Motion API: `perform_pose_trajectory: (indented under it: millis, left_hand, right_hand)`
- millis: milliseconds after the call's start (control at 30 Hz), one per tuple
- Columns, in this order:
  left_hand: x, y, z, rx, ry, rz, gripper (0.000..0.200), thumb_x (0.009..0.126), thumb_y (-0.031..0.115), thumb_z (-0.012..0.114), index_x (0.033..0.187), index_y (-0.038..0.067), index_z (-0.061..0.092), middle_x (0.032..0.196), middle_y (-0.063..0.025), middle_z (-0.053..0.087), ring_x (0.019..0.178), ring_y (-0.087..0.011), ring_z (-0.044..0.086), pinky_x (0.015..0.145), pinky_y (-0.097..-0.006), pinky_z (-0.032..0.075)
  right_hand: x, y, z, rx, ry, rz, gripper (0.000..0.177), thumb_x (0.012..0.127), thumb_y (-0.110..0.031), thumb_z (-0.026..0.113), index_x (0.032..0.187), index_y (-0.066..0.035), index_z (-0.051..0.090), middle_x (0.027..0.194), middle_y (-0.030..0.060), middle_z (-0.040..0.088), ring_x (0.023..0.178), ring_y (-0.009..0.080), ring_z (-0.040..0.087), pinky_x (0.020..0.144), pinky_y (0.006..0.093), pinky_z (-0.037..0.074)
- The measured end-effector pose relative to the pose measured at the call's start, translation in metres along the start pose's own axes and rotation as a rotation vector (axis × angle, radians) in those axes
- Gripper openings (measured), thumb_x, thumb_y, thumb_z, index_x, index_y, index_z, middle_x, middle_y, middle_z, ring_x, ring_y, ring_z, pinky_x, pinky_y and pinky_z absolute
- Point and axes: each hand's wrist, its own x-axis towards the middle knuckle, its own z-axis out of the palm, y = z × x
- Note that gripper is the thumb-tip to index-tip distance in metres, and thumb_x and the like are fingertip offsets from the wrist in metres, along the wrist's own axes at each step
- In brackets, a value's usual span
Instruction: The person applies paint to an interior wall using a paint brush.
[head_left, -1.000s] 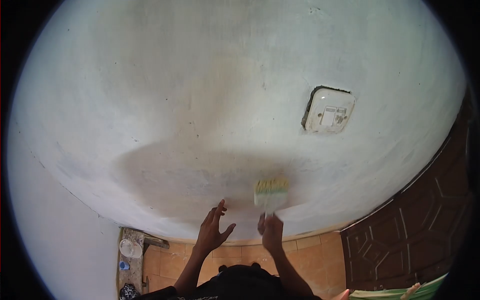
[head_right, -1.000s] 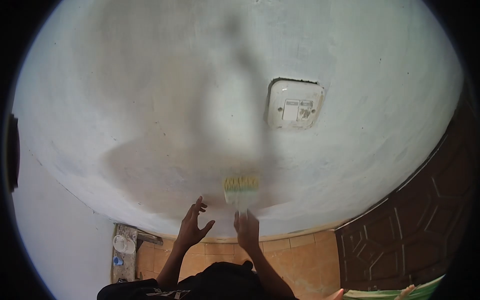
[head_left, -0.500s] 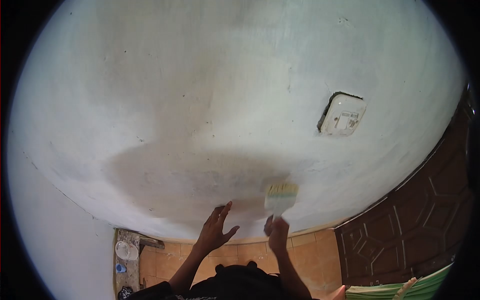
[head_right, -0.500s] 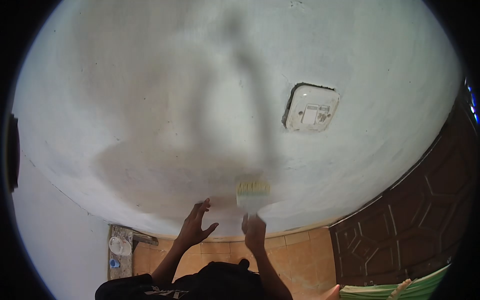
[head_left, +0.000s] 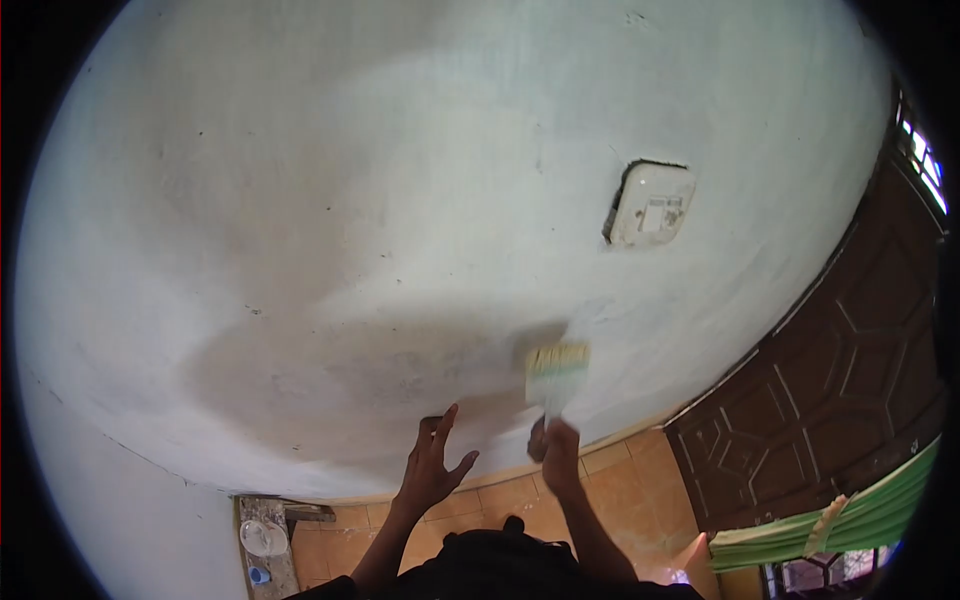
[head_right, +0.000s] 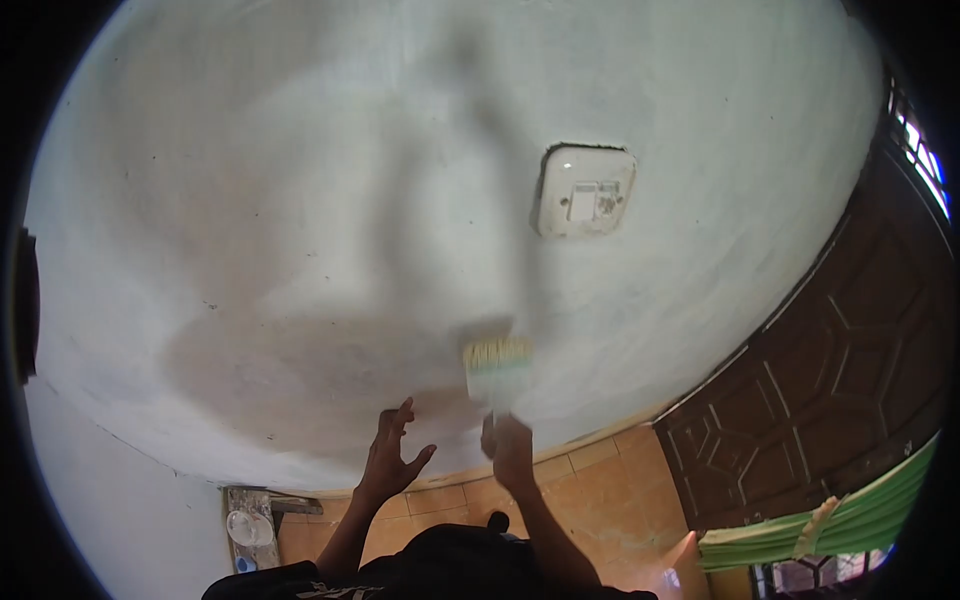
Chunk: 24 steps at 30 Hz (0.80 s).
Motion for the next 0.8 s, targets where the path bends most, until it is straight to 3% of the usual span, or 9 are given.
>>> perform_pose_trajectory:
  millis: [67, 133, 267, 367, 467, 533, 600, 700, 800]
  left_hand:
    - [0.000, 0.001, -0.001, 0.021, -0.033, 0.021, 0.074, 0.082, 0.021, 0.077, 0.147, 0.017, 0.042, 0.122, -0.0173, 0.047, 0.110, -0.0328, 0.057, 0.088, -0.0422, 0.053]
    - [0.001, 0.003, -0.005, 0.048, -0.080, 0.040, 0.063, 0.083, 0.021, 0.076, 0.141, 0.020, 0.051, 0.122, -0.0170, 0.045, 0.112, -0.0322, 0.055, 0.089, -0.0417, 0.052]
    - [-0.001, -0.003, -0.006, 0.028, -0.112, 0.061, 0.053, 0.084, 0.023, 0.075, 0.134, 0.025, 0.059, 0.122, -0.0155, 0.044, 0.115, -0.0298, 0.052, 0.091, -0.0420, 0.051]
    - [-0.001, -0.004, -0.010, 0.057, -0.138, 0.072, 0.052, 0.084, 0.024, 0.075, 0.133, 0.024, 0.059, 0.123, -0.0149, 0.043, 0.118, -0.0293, 0.050, 0.092, -0.0424, 0.050]
    - [-0.002, -0.006, -0.007, 0.073, -0.151, 0.099, 0.052, 0.084, 0.023, 0.076, 0.133, 0.023, 0.059, 0.124, -0.0155, 0.041, 0.119, -0.0304, 0.048, 0.093, -0.0416, 0.050]
    - [-0.002, -0.005, -0.007, 0.098, -0.166, 0.108, 0.054, 0.083, 0.024, 0.076, 0.134, 0.023, 0.058, 0.125, -0.0162, 0.040, 0.119, -0.0311, 0.048, 0.094, -0.0417, 0.050]
    - [-0.004, -0.007, -0.005, 0.097, -0.170, 0.113, 0.056, 0.083, 0.025, 0.076, 0.135, 0.023, 0.056, 0.127, -0.0173, 0.038, 0.120, -0.0326, 0.046, 0.094, -0.0427, 0.049]
    - [-0.007, -0.007, -0.001, 0.130, -0.165, 0.101, 0.058, 0.083, 0.025, 0.077, 0.136, 0.023, 0.055, 0.130, -0.0185, 0.035, 0.122, -0.0344, 0.044, 0.095, -0.0446, 0.049]
    - [-0.009, -0.004, 0.004, 0.138, -0.167, 0.077, 0.059, 0.082, 0.026, 0.077, 0.137, 0.023, 0.054, 0.132, -0.0191, 0.034, 0.124, -0.0356, 0.041, 0.096, -0.0454, 0.048]
  right_hand:
    - [0.030, -0.043, 0.014, 0.228, 0.004, 0.043, 0.040, 0.107, -0.035, 0.039, 0.075, -0.010, 0.041, 0.058, -0.0054, 0.030, 0.045, 0.0050, 0.025, 0.042, 0.0235, 0.020]
    - [0.042, -0.041, 0.016, 0.232, -0.010, 0.074, 0.041, 0.107, -0.036, 0.040, 0.075, -0.011, 0.041, 0.058, -0.0051, 0.031, 0.045, 0.0052, 0.025, 0.042, 0.0236, 0.019]
    - [0.008, 0.049, -0.005, 0.105, -0.018, 0.148, 0.042, 0.106, -0.039, 0.040, 0.075, -0.011, 0.042, 0.058, -0.0054, 0.033, 0.045, 0.0050, 0.027, 0.042, 0.0237, 0.019]
    - [-0.036, 0.041, -0.007, 0.057, 0.078, 0.331, 0.044, 0.106, -0.041, 0.039, 0.075, -0.011, 0.043, 0.058, -0.0059, 0.033, 0.045, 0.0046, 0.027, 0.042, 0.0237, 0.020]
    - [-0.007, -0.004, -0.008, 0.034, 0.074, -0.049, 0.044, 0.106, -0.043, 0.037, 0.077, -0.011, 0.044, 0.057, -0.0066, 0.032, 0.045, 0.0036, 0.028, 0.042, 0.0233, 0.020]
    - [0.022, -0.046, -0.006, 0.005, 0.156, -0.045, 0.042, 0.107, -0.037, 0.038, 0.079, -0.008, 0.049, 0.057, -0.0065, 0.034, 0.047, 0.0041, 0.029, 0.043, 0.0222, 0.024]
    - [0.046, -0.073, -0.007, 0.101, 0.077, -0.006, 0.044, 0.107, -0.039, 0.036, 0.081, -0.007, 0.050, 0.059, -0.0058, 0.036, 0.048, 0.0042, 0.030, 0.044, 0.0223, 0.025]
    - [0.051, -0.039, -0.012, 0.041, 0.025, -0.009, 0.047, 0.105, -0.050, 0.037, 0.078, -0.012, 0.044, 0.057, -0.0059, 0.033, 0.046, 0.0040, 0.026, 0.042, 0.0241, 0.021]
    - [0.008, 0.036, -0.023, -0.116, 0.070, 0.122, 0.045, 0.105, -0.047, 0.038, 0.078, -0.012, 0.045, 0.058, -0.0062, 0.035, 0.045, 0.0054, 0.029, 0.043, 0.0246, 0.024]
